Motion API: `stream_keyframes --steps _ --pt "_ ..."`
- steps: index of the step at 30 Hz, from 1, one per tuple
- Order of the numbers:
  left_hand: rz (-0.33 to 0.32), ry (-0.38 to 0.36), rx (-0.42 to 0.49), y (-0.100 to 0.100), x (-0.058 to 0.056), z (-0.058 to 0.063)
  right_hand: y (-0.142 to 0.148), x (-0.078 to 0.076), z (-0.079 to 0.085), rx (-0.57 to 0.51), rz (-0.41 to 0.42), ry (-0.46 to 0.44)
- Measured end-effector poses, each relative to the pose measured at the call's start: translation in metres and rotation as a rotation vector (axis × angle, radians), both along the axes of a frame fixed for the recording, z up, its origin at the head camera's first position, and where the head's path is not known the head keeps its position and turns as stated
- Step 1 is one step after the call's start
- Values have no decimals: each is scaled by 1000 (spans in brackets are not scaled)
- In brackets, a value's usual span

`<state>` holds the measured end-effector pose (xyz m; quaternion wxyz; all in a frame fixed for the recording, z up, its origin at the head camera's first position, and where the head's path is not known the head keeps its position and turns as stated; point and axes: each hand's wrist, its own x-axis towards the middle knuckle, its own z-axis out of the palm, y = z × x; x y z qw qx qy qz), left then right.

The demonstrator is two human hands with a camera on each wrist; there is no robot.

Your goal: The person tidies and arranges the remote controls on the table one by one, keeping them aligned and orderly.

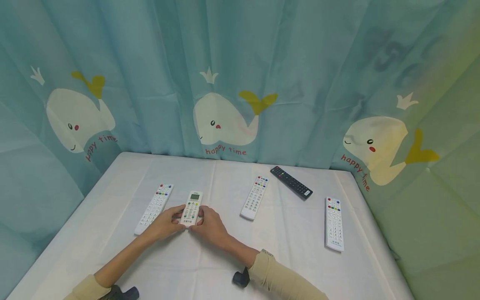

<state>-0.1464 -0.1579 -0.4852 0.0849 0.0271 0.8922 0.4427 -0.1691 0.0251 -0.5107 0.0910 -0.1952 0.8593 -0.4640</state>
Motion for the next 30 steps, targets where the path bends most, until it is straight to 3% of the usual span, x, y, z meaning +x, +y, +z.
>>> stream_keyframes --steps 12,30 --pt "35 9 30 -3 -4 3 15 -6 9 -8 -19 -1" --pt "53 161 114 4 -12 9 41 -15 23 -86 -16 27"
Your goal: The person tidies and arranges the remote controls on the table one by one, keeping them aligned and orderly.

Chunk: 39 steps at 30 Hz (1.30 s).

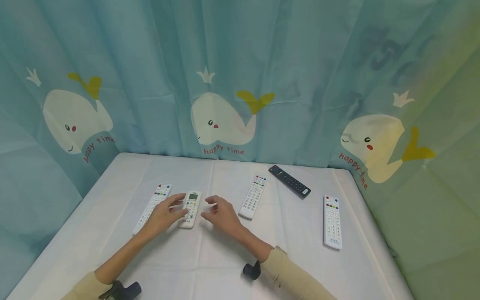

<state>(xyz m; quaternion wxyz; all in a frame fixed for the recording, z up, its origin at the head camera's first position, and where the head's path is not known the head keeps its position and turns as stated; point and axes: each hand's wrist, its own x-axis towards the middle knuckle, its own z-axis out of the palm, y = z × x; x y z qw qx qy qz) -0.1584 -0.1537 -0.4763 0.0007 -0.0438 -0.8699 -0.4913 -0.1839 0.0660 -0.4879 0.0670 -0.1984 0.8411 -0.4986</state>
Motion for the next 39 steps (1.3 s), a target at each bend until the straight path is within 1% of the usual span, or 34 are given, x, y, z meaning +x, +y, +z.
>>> stream_keyframes --steps 2,9,13,21,28,34,39 --pt "-3 12 24 2 0 1 3 -1 2 0 -2 3" --pt "-53 63 81 9 -1 0 17 -10 7 -11 -11 39" --pt "-77 70 110 17 -3 1 25 -16 10 -7 -14 42" --pt "-128 89 86 35 -5 2 44 -28 15 6 -24 40" --pt "-177 129 68 51 -8 -2 63 -38 17 9 -46 29" --pt "-228 118 77 63 -9 -4 78 -45 19 13 -56 11" --pt "-256 122 60 73 -11 -6 91 -50 19 31 -81 23"
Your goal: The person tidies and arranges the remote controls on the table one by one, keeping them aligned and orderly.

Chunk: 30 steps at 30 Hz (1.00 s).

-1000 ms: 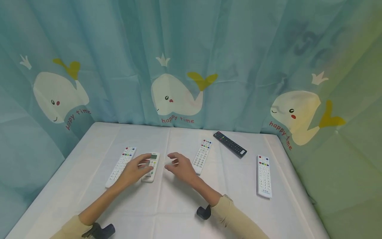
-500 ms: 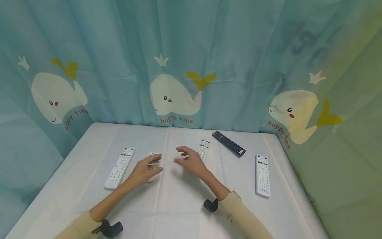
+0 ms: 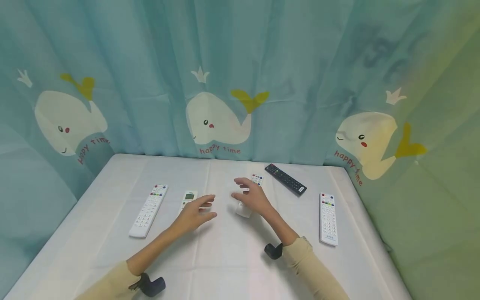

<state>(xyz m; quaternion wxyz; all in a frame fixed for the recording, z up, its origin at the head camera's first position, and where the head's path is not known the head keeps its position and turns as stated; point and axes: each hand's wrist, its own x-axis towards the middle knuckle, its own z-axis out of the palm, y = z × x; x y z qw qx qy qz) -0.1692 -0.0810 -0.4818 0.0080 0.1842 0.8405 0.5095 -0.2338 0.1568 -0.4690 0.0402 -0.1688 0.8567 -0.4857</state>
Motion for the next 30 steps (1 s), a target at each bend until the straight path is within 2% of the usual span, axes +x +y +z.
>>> stream_keyframes --steps 14,19,26,30 --pt "-28 10 0 19 -5 3 29 -8 -5 -39 -45 -3" --pt "-52 18 4 24 -8 1 40 -12 -4 -56 -73 2" --pt "-75 10 38 34 -10 -1 57 -25 -6 -10 -123 -24" --pt "-81 8 25 40 -12 -4 67 -33 -8 12 -132 -50"
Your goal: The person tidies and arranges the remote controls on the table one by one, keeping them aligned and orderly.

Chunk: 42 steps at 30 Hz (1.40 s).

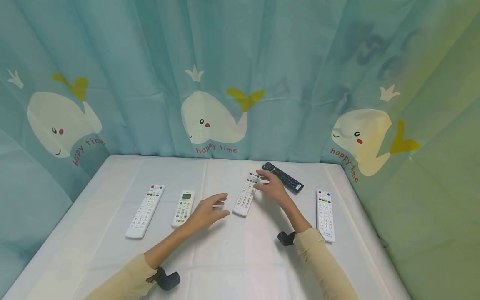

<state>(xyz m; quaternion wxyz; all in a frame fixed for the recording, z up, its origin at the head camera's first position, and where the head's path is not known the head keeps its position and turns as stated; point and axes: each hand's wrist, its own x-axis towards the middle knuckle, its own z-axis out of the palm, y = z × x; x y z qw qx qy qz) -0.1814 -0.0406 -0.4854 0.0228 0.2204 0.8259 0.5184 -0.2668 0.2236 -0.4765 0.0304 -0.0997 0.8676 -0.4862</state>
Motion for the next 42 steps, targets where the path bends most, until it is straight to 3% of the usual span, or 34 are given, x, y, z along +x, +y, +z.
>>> stream_keyframes --steps 10,18,31,42 --pt "4 -17 -35 12 -2 -2 13 -18 -4 2 64 -32" --pt "5 2 -84 20 -4 -10 19 -30 -17 3 69 -88" --pt "30 -76 -141 30 -7 -16 21 -38 -16 58 113 -117" --pt "36 -67 -163 34 -12 -20 25 -47 -18 160 137 -148"
